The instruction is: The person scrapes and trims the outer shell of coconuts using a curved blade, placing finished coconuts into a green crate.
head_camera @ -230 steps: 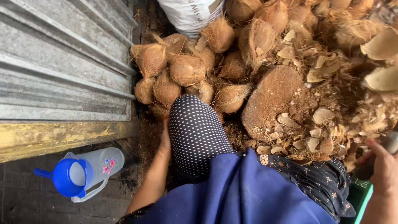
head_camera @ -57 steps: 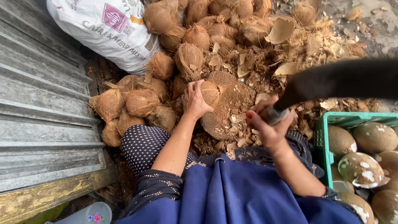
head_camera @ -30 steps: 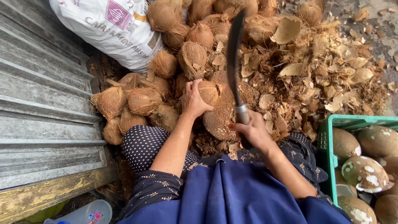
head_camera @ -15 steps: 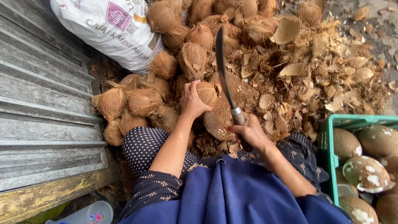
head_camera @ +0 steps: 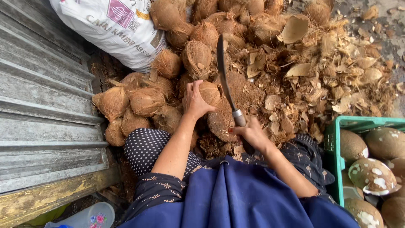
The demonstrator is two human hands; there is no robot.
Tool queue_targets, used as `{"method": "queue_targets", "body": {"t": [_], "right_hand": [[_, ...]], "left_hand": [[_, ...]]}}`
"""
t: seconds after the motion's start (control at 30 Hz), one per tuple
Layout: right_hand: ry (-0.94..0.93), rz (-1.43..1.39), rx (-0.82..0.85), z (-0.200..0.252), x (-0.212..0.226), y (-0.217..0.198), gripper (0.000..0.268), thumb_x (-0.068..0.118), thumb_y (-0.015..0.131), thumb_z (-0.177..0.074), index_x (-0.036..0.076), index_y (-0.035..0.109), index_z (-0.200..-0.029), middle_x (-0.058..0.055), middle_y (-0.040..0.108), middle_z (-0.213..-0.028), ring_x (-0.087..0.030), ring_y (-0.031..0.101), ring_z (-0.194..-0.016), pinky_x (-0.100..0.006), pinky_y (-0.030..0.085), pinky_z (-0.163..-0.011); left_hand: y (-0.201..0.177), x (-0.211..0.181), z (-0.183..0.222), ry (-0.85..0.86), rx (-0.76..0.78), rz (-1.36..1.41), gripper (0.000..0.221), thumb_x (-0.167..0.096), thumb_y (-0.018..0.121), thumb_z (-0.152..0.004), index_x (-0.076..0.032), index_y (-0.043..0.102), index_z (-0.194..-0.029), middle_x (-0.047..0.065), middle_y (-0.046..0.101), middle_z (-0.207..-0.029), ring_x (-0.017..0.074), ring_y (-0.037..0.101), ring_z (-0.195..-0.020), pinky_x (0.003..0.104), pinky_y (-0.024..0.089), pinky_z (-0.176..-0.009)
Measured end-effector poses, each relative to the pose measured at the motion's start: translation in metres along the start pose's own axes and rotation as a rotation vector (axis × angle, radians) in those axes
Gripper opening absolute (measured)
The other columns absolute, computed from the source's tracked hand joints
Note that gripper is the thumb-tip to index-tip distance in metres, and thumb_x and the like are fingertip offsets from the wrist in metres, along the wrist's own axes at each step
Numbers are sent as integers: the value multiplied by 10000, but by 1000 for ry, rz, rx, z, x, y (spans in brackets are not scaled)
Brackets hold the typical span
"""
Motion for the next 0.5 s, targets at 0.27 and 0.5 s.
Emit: {"method": "queue_targets", "body": {"t": [0.27,0.5], "right_hand": [[-736,41,-276,-21,-23,-1,132,100,791,-754,84,673,-697,-86,636,-527,-186,577,-437,-306,466,-495],[138,-114,10,-34,-65,3,148,-45,700,-771,-66,571,-841,-145,563,-503,-209,535,-293,-319,444,-326]], "left_hand": [[-1,-11,-8,-35,4,-47,1045,-116,910,-438,-163,430,-1365,198,472,-1262,455,592,-1147,560,561,-860],[15,-42,-6,-87,65,-367,1085,-254,1018,-431,-143,472,-1362,223,445,-1358,481,544,-1227,689,431,-1023]]}}
Point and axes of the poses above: each hand's wrist, its own z-axis away from the middle knuckle, its own y-axis out of the palm, x = y × z, the point moved 3 cm from there along -z, towards the middle knuckle
